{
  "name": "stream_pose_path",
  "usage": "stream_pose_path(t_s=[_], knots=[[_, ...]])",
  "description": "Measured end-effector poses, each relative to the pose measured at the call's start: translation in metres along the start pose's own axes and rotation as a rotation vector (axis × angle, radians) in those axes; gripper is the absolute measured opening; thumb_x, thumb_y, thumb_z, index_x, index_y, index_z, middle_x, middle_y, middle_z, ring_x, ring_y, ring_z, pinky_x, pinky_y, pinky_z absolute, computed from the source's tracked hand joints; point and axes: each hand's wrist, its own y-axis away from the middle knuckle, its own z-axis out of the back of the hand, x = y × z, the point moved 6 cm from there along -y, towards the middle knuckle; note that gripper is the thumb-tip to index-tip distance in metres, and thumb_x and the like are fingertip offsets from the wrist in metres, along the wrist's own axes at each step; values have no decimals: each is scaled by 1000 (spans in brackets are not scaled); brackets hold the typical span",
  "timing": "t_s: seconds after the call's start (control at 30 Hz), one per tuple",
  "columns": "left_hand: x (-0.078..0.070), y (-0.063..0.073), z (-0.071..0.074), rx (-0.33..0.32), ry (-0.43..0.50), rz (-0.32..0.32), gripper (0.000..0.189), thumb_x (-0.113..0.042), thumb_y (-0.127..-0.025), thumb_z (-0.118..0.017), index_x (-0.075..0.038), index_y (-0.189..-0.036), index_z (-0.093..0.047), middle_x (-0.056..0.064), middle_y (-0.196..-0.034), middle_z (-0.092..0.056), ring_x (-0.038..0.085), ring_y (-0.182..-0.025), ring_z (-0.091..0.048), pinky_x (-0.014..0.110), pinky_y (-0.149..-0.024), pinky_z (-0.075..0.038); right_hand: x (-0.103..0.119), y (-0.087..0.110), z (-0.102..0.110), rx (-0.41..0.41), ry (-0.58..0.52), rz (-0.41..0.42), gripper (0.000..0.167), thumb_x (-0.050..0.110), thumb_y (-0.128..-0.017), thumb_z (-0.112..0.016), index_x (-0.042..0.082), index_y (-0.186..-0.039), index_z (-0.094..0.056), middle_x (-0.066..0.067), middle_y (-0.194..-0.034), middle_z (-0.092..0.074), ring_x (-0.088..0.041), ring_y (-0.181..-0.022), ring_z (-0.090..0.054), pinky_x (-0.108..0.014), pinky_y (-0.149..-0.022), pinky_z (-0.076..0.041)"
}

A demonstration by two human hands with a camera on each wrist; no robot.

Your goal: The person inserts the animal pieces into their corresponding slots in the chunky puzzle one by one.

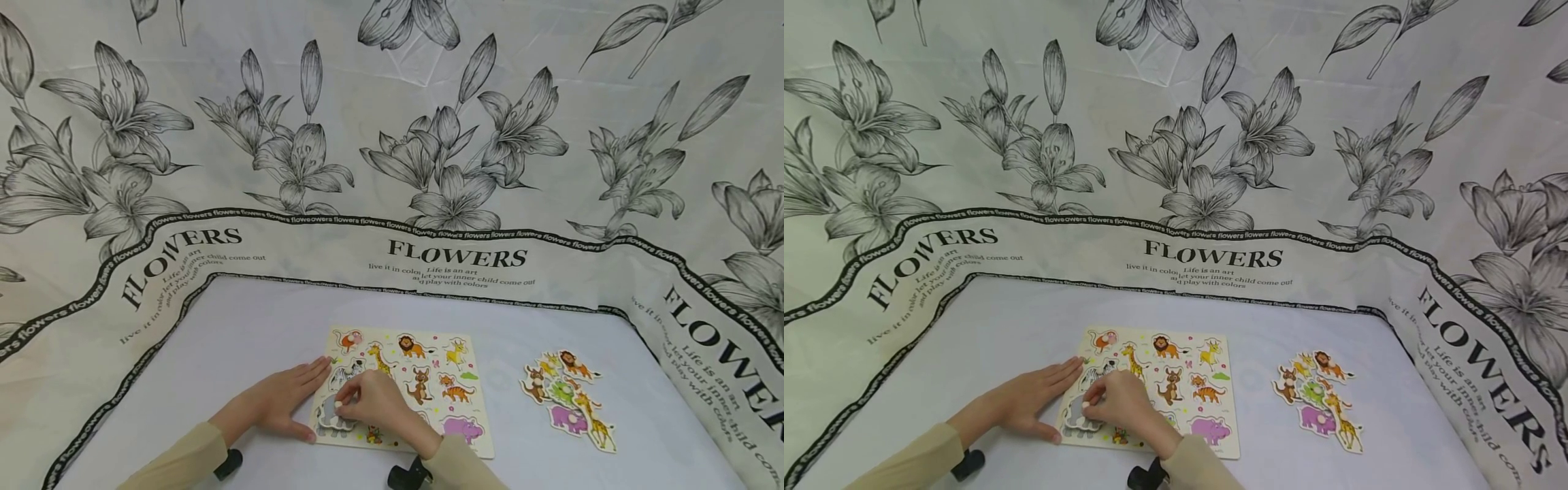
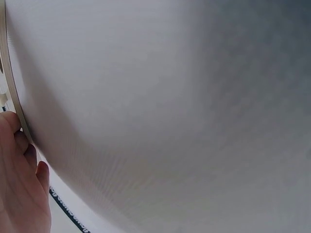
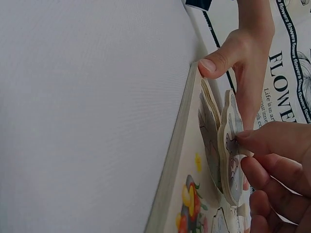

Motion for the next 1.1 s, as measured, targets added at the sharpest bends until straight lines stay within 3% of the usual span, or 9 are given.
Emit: stream_pose_path(t_s=[1.1], knots=[[1, -1, -1, 16, 49, 19, 112, -76, -74, -57, -4, -153, -21, 13, -162, -15, 28, -149, -20, 45, -118, -30, 11, 3, -8, 11, 18, 32, 7, 18, -73, -80, 16, -79, -77, 11, -66, -70, 10, -50, -48, -10, -49, -40]])
